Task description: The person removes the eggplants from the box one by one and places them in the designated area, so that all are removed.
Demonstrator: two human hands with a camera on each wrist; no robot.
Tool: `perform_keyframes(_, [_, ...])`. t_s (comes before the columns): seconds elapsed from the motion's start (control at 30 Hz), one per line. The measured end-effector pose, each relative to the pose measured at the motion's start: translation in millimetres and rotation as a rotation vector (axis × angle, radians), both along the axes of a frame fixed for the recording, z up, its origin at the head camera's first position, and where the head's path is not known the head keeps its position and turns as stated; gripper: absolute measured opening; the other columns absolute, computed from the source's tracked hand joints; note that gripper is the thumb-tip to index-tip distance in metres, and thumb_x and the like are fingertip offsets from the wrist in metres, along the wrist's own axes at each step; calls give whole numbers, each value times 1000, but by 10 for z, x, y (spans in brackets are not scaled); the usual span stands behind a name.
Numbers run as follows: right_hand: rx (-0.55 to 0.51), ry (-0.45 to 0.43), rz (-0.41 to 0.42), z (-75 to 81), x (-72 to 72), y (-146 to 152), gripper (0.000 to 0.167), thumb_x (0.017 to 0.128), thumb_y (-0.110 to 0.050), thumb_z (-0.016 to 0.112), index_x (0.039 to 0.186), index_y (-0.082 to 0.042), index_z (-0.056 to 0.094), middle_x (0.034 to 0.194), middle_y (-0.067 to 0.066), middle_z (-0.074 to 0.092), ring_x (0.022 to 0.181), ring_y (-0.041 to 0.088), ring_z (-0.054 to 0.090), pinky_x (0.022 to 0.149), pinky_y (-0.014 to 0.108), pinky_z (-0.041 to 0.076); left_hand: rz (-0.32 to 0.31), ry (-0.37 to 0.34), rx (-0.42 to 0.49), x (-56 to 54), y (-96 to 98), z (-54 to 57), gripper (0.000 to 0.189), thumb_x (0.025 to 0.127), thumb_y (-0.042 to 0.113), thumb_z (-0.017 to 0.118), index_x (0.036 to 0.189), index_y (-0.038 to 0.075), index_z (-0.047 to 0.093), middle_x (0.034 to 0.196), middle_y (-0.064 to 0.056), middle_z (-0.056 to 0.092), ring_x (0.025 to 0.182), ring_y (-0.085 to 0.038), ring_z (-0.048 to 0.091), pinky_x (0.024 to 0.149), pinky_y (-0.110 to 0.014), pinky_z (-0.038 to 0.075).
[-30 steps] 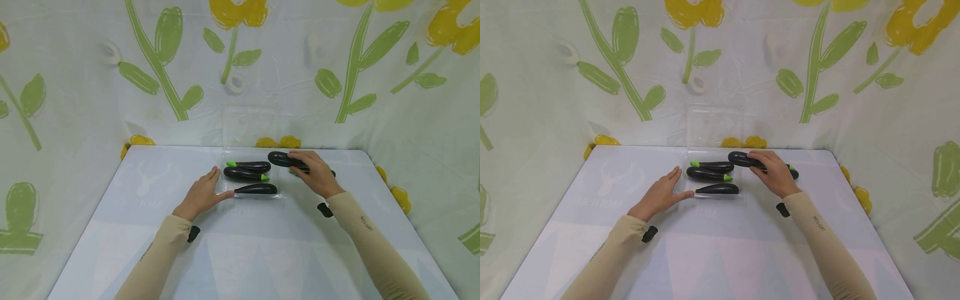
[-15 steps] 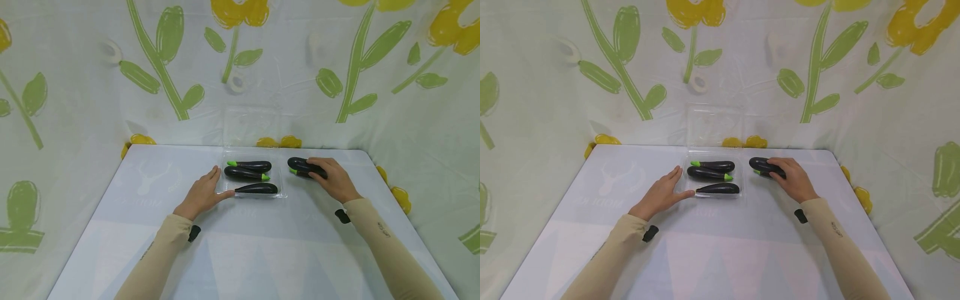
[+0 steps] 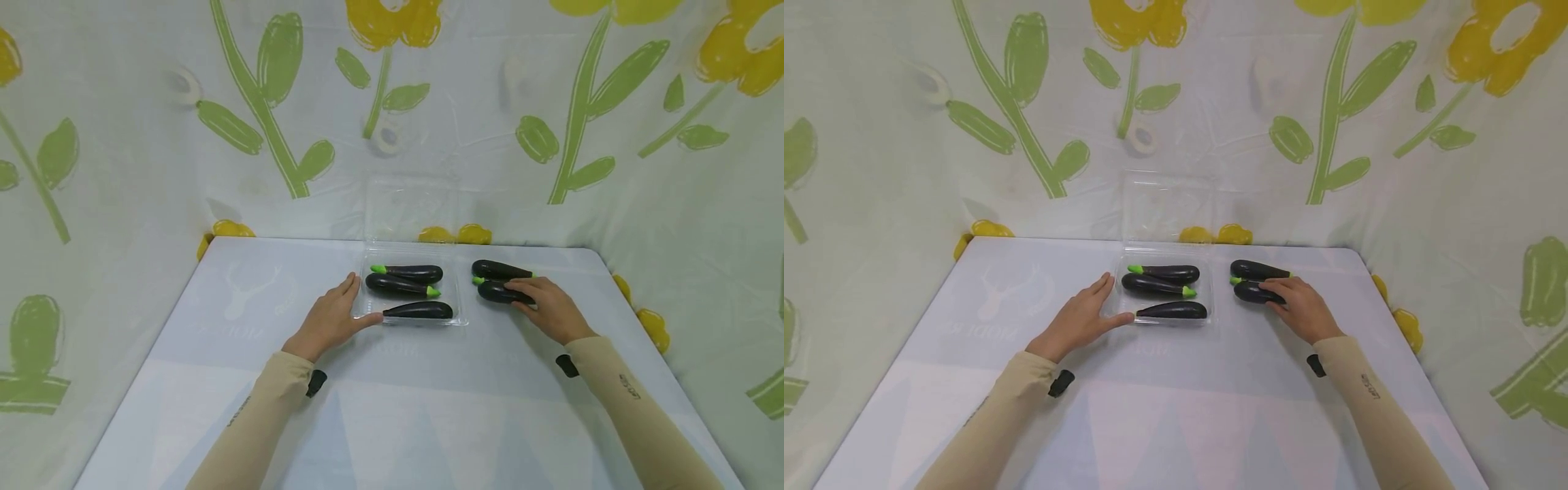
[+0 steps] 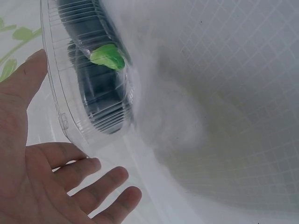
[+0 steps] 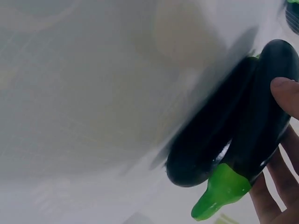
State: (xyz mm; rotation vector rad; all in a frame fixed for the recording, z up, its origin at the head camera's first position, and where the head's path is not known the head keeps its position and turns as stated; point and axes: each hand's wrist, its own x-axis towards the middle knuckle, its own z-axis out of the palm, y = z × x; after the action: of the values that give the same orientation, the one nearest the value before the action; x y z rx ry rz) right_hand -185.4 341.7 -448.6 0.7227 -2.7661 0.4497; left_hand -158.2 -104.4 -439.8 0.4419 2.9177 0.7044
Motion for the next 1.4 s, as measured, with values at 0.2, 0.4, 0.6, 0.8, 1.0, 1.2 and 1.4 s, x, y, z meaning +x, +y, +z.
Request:
perform_keyframes(0.2, [33,-11,34,-10,-8,-18,47,82,-5,84,126,-13,71,128,18,65,119,40,60,99,60,48,2,6,6,5,-10,5,102,91,64,65,157,-4,27,165,-19,22,148,-40,30,118,-54,30])
perform_keyframes(0.4, [71,-37,11,-23,-15,-37,46,83,-5,83,126,-14,70,129,19,65,121,41,59,101,60,47,1,-3,12,1,-9,-16,103,90,65,65,157,-4,26,165,-19,21,148,-39,29,119,-52,29])
perform_keyframes(0.6, [67,-79,-25,-48,-5,-40,46,85,-6,82,128,-13,67,130,19,63,123,41,57,102,60,46,0,5,11,1,-8,-23,103,90,64,65,157,-4,26,165,-19,22,148,-39,30,119,-51,30])
perform_keyframes(0.8, [66,-76,-32,-77,8,-16,44,85,-4,81,126,-11,67,129,19,64,122,41,58,101,59,47,-2,8,6,0,-10,-27,103,90,66,64,157,-3,26,165,-19,22,148,-39,30,118,-52,31])
perform_keyframes(1.0, [60,-77,-37,-90,7,8,44,86,-4,80,128,-12,67,130,19,64,122,40,58,100,58,48,-6,11,0,0,-11,-24,104,91,66,63,157,-4,26,165,-19,22,148,-39,31,118,-53,31])
perform_keyframes(1.2, [49,-95,-65,-43,9,14,43,89,-7,78,129,-14,66,129,19,64,122,41,58,99,59,48,-10,13,6,2,-12,-19,103,91,66,63,157,-4,27,165,-19,22,148,-39,31,118,-53,31])
perform_keyframes(1.4, [24,-69,-58,-7,-10,-8,42,89,-10,78,129,-15,66,128,17,64,120,39,59,97,58,50,-12,18,7,2,-15,-22,103,91,66,63,157,-4,27,165,-19,22,148,-39,31,117,-53,32])
